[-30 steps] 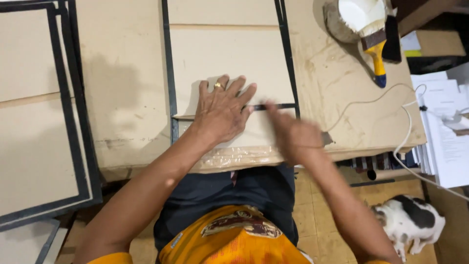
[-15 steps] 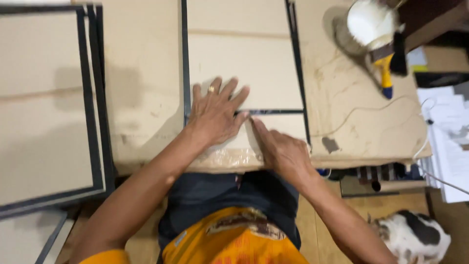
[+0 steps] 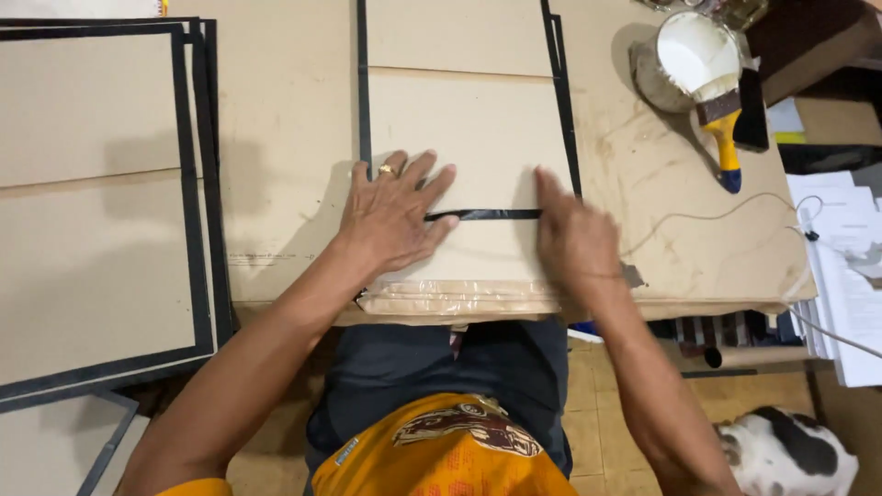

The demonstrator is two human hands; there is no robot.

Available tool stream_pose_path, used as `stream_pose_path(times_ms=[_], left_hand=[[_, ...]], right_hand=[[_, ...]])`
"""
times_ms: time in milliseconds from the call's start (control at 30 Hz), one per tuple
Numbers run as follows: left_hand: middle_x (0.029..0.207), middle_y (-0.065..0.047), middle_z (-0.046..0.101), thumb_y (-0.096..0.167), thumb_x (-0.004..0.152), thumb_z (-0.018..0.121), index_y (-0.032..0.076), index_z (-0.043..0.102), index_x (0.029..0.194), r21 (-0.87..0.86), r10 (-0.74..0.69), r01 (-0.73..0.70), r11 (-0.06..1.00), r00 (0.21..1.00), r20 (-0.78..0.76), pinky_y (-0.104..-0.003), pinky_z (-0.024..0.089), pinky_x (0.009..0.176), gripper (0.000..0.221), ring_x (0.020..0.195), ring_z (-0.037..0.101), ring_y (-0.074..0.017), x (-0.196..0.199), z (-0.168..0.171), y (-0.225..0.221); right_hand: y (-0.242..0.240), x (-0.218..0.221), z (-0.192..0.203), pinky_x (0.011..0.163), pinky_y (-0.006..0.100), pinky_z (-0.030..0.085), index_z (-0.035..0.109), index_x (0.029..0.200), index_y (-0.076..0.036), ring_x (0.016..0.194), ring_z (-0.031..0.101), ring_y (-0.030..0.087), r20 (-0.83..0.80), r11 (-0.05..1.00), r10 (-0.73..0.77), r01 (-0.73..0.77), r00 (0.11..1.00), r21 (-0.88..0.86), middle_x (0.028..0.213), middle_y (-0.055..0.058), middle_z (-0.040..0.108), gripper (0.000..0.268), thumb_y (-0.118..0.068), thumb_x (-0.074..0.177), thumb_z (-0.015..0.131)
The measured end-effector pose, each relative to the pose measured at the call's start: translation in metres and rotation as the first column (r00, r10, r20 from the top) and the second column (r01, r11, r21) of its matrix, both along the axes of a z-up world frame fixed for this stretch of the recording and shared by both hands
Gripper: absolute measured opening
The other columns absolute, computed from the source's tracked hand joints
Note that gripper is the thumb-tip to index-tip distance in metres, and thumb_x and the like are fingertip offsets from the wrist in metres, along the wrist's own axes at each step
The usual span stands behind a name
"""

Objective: Applying glue to the edges of folder components and assembling them onto a backing sheet.

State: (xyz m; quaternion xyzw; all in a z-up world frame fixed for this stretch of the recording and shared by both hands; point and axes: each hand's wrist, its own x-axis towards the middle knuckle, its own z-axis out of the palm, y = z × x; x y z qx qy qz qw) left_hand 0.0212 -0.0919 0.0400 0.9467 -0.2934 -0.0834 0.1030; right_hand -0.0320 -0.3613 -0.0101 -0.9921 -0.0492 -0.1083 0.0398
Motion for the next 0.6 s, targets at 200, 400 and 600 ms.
stream_pose_path(times_ms=[200, 400, 600], left_hand=[[0.16, -0.008, 0.042, 0.048, 0.101, 0.039, 0.028, 0.049, 0.154, -0.02, 0.022, -0.022, 1.0, 0.999, 0.037, -0.065, 0.026, 0.109, 0.057, 0.146, 0.036, -0.0388, -0.004, -0.011, 0.005], [0.156, -0.008, 0.048, 0.042, 0.102, 0.036, 0.03, 0.052, 0.151, -0.098, 0.048, -0.043, 0.994, 0.998, 0.05, -0.065, 0.025, 0.109, 0.052, 0.145, 0.039, -0.0387, 0.0, -0.023, 0.005], [0.154, -0.005, 0.051, 0.048, 0.098, 0.046, 0.027, 0.057, 0.148, -0.09, 0.023, -0.013, 0.996, 0.994, 0.105, -0.058, 0.034, 0.107, 0.055, 0.141, 0.044, -0.035, -0.002, -0.019, 0.032]], right_hand=[[0.046, -0.017, -0.004, 0.064, 0.056, 0.06, 0.049, 0.155, -0.023, 0.072, 0.074, 0.036, -0.122, 0.99, 0.135, -0.139, 0.983, -0.026, 0.087, 0.008, 0.073, 0.07, -0.019, 0.086, 0.055], [0.042, -0.013, 0.005, 0.067, 0.058, 0.058, 0.059, 0.15, -0.023, 0.074, 0.072, 0.042, 0.023, 0.999, -0.048, 0.048, 0.999, -0.002, 0.083, 0.014, 0.074, 0.056, -0.016, 0.094, 0.053], [0.041, -0.007, 0.005, 0.07, 0.061, 0.058, 0.053, 0.153, -0.022, 0.078, 0.074, 0.042, -0.085, 0.998, 0.011, -0.005, 0.996, 0.065, 0.089, 0.016, 0.075, 0.056, -0.015, 0.097, 0.046]])
